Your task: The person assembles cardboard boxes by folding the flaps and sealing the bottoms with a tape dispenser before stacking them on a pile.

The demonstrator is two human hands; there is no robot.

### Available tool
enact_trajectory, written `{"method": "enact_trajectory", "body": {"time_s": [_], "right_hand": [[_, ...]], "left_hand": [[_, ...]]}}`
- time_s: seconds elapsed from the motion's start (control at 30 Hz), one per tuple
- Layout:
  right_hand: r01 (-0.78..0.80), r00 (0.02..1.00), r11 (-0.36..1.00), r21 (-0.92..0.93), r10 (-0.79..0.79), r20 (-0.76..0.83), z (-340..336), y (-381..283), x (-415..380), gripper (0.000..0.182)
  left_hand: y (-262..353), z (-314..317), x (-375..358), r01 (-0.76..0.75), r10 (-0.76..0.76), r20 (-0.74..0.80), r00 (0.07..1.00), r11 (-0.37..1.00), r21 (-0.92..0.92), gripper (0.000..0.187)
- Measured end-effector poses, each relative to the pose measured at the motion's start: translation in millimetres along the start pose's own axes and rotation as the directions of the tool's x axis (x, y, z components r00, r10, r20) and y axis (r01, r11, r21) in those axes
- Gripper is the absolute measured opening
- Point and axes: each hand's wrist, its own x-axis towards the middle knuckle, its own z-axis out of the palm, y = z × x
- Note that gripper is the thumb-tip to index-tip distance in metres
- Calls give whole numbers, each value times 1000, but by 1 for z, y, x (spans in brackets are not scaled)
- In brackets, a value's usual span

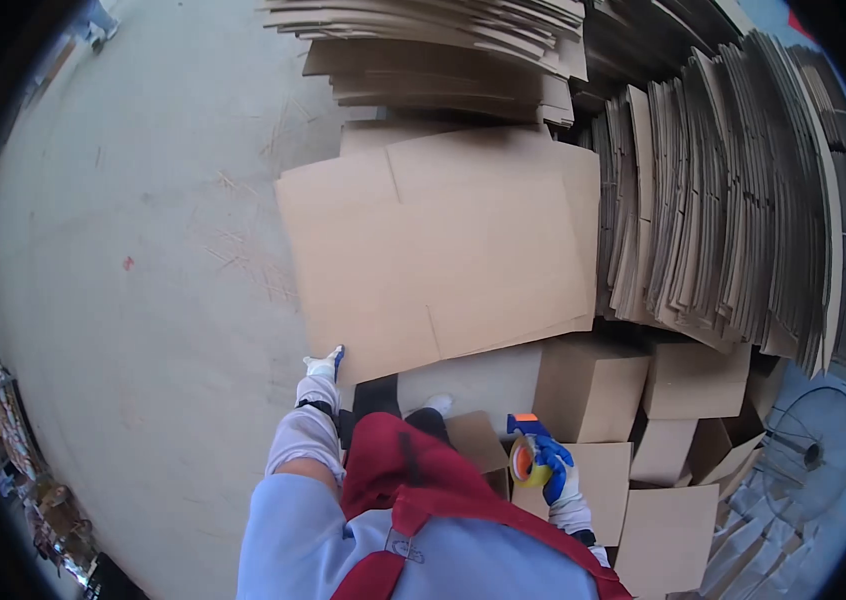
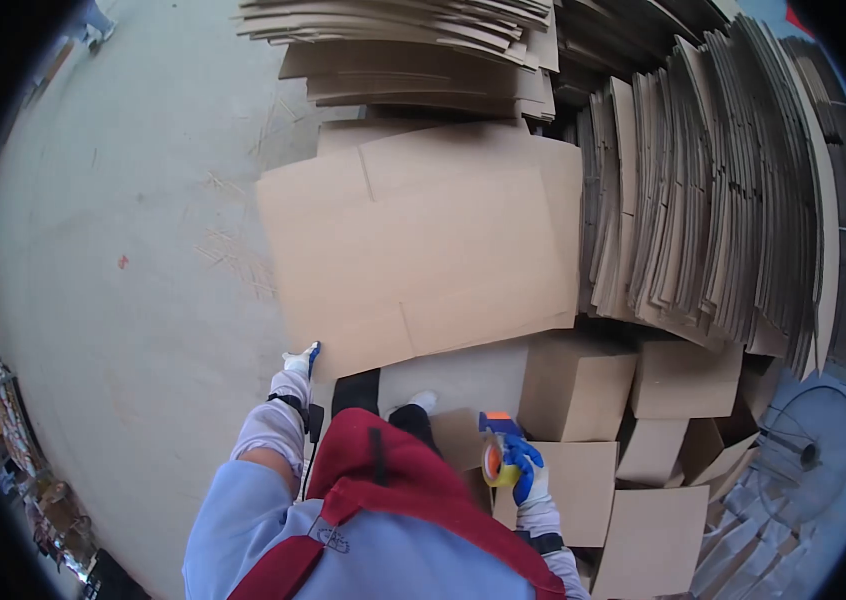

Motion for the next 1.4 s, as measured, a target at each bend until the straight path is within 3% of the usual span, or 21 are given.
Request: {"method": "enact_trajectory", "body": {"time_s": [0.1, 0.27, 0.33, 0.4, 0.47, 0.53, 0.6, 0.67, 0.73, 0.8, 0.87, 0.9, 1.0, 1.07, 1.1, 1.13, 1.23, 1.27, 1.3, 1.33, 1.4], "right_hand": [[53, 999, 997, -47, -53, -5, -11, 21, 7, 35], [46, 999, 996, 70, -47, 5, -12, 36, 18, 30], [135, 991, 991, 12, -135, 19, -8, 35, 19, 30], [249, 968, 968, -25, -247, 43, -1, 51, 25, 30], [386, 922, 904, -182, -370, 115, 16, 51, 35, 33], [-196, 914, 897, 395, 21, 405, 31, 46, 55, 47], [-326, 878, 701, 634, -25, 479, 42, 62, 70, 57], [-388, 827, 601, 699, -108, 552, 55, -5, 33, 61], [-292, 821, 580, 760, -256, 510, 58, -40, 5, 63], [-4, 875, 728, 685, -329, 356, 58, -26, 25, 48], [233, 945, 806, 543, -319, 68, 60, -19, 38, 42], [189, 959, 721, 667, -281, 31, 58, -19, 53, 39], [290, 939, 766, 574, -344, -16, 40, -50, 45, 37], [257, 939, 744, 616, -343, 23, 28, -63, 30, 37], [214, 935, 718, 663, -346, 73, 25, -66, 26, 37], [215, 936, 718, 662, -346, 72, 22, -66, 27, 37], [229, 888, 744, 628, -424, 179, 17, -78, 16, 38], [237, 886, 737, 633, -431, 169, 19, -89, 1, 38], [323, 885, 758, 567, -454, 104, 22, -99, -16, 39], [398, 877, 775, 490, -479, 45, 26, -107, -30, 40], [429, 866, 762, 485, -499, 18, 32, -120, -38, 35]], "left_hand": [[39, 13, -82, 292, -239, -179, 954, 875, 387, 125], [66, -17, -155, 284, -231, -180, 956, 879, 382, 119], [98, -47, -224, 175, -191, 191, 963, 980, 98, 94], [99, -79, -247, 190, -181, 543, 820, 981, 39, 65], [121, -105, -307, 156, -105, 654, 749, 988, -20, 51], [130, -123, -358, 73, -39, 683, 730, 997, -21, 46], [127, -131, -412, 60, 65, 775, 628, 989, -132, 42], [136, -135, -462, 78, 64, 798, 600, 987, -138, 39], [129, -138, -503, 101, 95, 805, 585, 977, -188, 39], [126, -135, -524, 171, 147, 822, 549, 944, -283, 40], [123, -121, -531, 140, 160, 852, 498, 955, -261, 43], [131, -117, -548, 149, 92, 857, 506, 970, -192, 43], [142, -124, -543, 54, 43, 905, 423, 996, -73, 43], [176, -151, -557, -580, 24, 882, 471, 762, 289, 42], [195, -172, -564, -743, 155, 908, 389, 635, 210, 43], [215, -195, -572, -872, 266, 921, 283, 471, 132, 43], [256, -232, -603, -881, 538, 758, 369, 463, 100, 54], [263, -233, -605, -953, 680, 720, 141, -105, 285, 68], [265, -232, -607, -666, 675, 727, -129, -602, 441, 83], [257, -227, -597, -666, 676, 726, -131, -602, 440, 83], [222, -206, -554, -756, 393, 886, 248, -493, 430, 102]]}}
